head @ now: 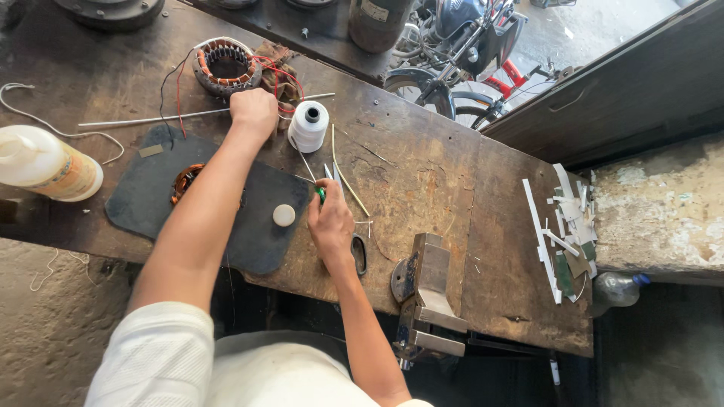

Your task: The person winds copper wire around a stator core, using a screwdriver to tuck the wire into slots and a metal strip to press the windings. They trim excess wire with scissors and apply a liquid from a bottle onto the wire ends.

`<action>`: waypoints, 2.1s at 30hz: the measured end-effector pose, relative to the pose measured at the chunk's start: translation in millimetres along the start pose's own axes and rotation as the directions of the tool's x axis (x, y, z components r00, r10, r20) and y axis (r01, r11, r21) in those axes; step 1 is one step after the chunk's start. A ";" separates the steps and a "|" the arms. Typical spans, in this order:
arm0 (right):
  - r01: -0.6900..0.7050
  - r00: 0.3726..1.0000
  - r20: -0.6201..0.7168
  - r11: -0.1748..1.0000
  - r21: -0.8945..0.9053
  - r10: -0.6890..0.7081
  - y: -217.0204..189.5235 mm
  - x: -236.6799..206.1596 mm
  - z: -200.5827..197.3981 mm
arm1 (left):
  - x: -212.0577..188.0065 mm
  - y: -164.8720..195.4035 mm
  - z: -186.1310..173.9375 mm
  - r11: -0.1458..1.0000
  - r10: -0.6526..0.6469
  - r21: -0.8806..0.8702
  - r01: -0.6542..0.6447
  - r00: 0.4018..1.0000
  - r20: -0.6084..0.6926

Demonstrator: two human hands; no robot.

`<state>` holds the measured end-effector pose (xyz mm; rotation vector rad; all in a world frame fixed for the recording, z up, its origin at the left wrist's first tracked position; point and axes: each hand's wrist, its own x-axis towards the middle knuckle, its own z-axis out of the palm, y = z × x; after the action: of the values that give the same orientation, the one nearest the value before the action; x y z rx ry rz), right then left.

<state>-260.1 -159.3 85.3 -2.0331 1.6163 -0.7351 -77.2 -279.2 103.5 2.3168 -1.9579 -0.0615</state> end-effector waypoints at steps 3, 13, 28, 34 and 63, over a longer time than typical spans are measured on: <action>-0.021 1.000 0.015 0.996 -0.083 0.022 13.6 -5.4 -1.5 | -28.7 -7.4 -17.6 0.992 0.075 0.096 -0.075 0.997 0.005; 0.171 0.985 0.064 0.938 -0.303 -0.159 63.8 -24.3 34.4 | -307.3 -69.3 -46.2 0.806 -0.387 -0.532 0.260 0.911 -0.141; 0.308 0.921 0.302 0.935 -0.178 -0.246 34.4 -19.2 65.5 | -306.2 -177.8 41.5 0.509 -0.574 -0.839 0.192 0.802 -0.165; 0.285 0.939 0.208 0.958 -0.024 -0.274 -25.5 -14.7 17.7 | -223.0 -208.1 55.7 0.685 -0.591 -0.724 0.079 0.641 -0.490; 0.821 0.053 0.812 0.488 0.296 -0.582 -289.2 -88.3 -104.8 | -362.0 -178.6 -57.5 -0.046 0.361 -0.965 -0.258 0.896 -0.257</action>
<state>-128.9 -10.5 336.4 -2.6793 -0.0437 0.3588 42.7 109.7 127.4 0.8163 -1.4344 -1.1249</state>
